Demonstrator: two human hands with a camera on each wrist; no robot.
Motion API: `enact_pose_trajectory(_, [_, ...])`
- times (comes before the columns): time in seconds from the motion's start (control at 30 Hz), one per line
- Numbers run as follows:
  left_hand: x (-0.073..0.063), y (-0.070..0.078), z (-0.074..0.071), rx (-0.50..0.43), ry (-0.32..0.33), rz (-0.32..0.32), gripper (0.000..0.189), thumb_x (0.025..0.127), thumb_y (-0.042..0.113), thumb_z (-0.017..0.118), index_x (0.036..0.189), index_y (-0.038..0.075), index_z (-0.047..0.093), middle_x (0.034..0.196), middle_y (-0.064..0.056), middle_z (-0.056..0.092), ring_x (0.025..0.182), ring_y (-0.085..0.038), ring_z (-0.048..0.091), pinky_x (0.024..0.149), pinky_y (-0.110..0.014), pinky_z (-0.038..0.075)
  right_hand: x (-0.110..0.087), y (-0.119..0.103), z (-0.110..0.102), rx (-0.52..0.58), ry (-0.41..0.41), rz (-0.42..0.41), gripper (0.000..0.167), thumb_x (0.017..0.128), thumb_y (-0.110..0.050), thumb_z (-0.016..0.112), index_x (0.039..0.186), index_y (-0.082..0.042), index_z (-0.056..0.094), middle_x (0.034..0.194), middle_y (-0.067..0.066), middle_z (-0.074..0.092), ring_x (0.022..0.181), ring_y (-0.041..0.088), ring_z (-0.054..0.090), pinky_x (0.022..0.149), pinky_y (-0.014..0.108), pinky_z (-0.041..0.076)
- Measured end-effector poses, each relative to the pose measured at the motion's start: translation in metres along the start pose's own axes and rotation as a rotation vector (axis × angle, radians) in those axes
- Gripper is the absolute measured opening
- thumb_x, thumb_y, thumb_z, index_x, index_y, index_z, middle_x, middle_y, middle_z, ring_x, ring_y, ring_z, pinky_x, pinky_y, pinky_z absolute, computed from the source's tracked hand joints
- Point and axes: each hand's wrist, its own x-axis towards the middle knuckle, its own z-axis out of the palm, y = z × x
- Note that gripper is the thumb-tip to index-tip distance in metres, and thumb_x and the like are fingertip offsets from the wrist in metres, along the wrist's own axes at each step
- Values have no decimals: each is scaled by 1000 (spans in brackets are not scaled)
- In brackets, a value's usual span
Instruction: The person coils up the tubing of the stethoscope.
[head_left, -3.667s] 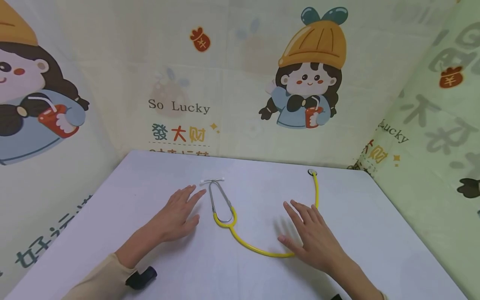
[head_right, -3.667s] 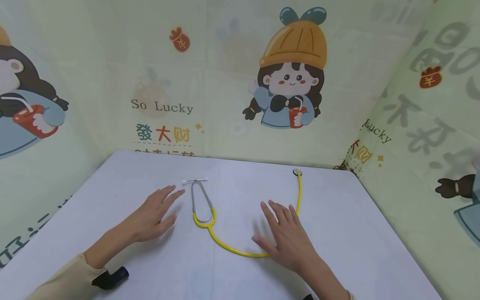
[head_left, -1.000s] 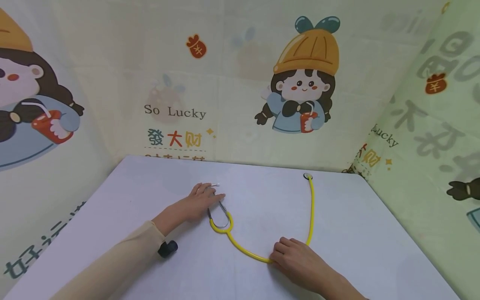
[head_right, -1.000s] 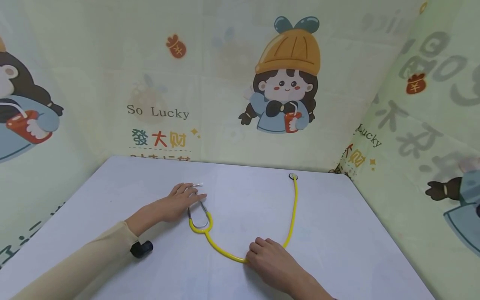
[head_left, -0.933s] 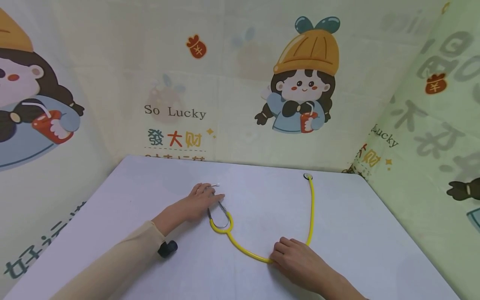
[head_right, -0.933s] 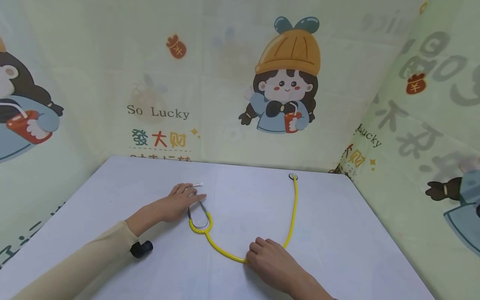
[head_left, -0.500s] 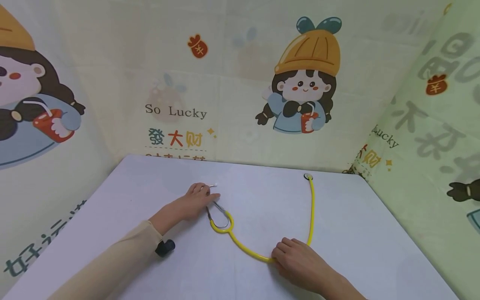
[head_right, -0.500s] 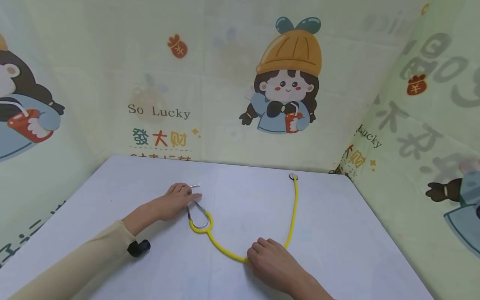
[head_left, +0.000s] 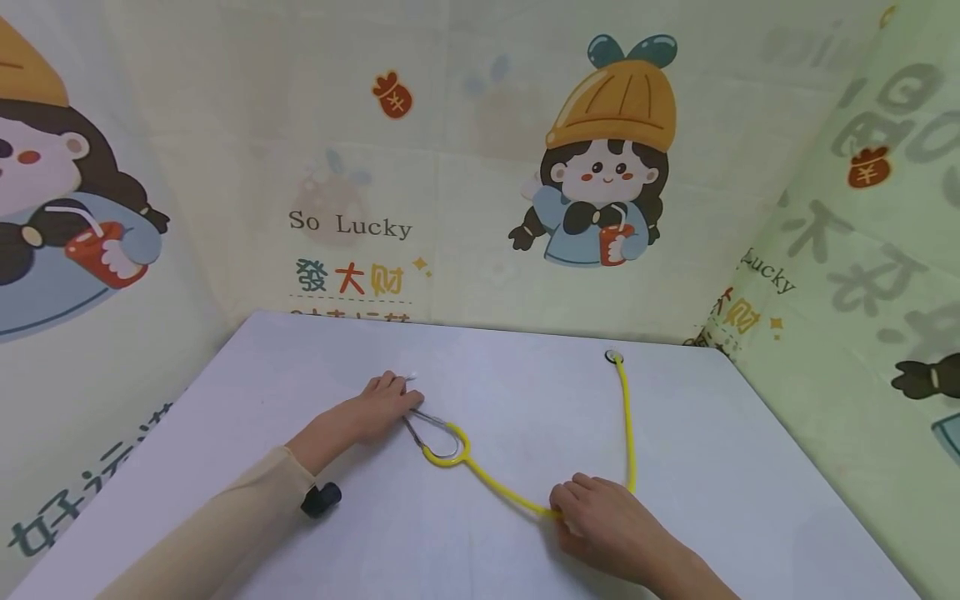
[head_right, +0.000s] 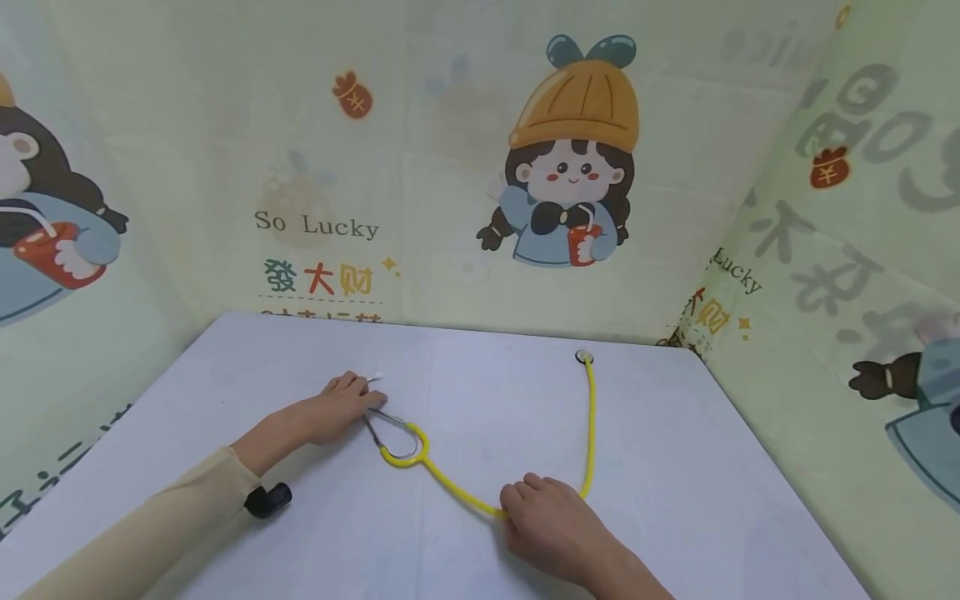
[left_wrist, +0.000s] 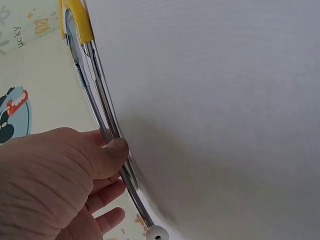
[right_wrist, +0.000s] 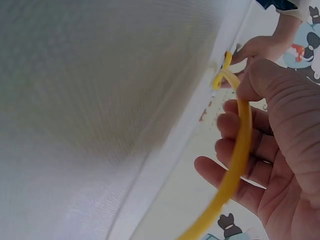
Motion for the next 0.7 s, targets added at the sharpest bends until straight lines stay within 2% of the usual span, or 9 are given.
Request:
enact_pose_trajectory(0.27, [-9,0,-2,-14,-45,-25,44,100,1,62,141,13,56,121,-16,56,118,-32,47,104,-52,42,1,3,0,-17,207,-45,25,74,-12,78,86,-22,57,71,-18,49,62,-3,34,54,13,31])
enact_pose_trajectory(0.4, [-14,0,-2,21,-57,-6,47,97,1,66,141,14,57,116,-13,56,113,-30,48,100,-48,45,1,5,1,-48,288,-81,29,71,-14,81,85,-23,57,68,-17,50,59,-5,30,52,11,25])
enact_pose_trajectory(0.5, [-17,0,0,42,-48,15,48,97,2,67,142,15,57,109,-8,52,107,-25,46,95,-43,46,2,6,2,-60,333,-102,31,68,-14,81,86,-24,56,65,-17,49,58,-6,27,51,10,22])
enact_pose_trajectory(0.7, [-22,-1,7,74,23,71,48,97,3,67,142,16,57,100,-1,45,101,-19,43,89,-37,44,3,6,0,-76,395,-127,31,67,-15,81,85,-23,57,61,-19,44,56,-6,23,51,9,18])
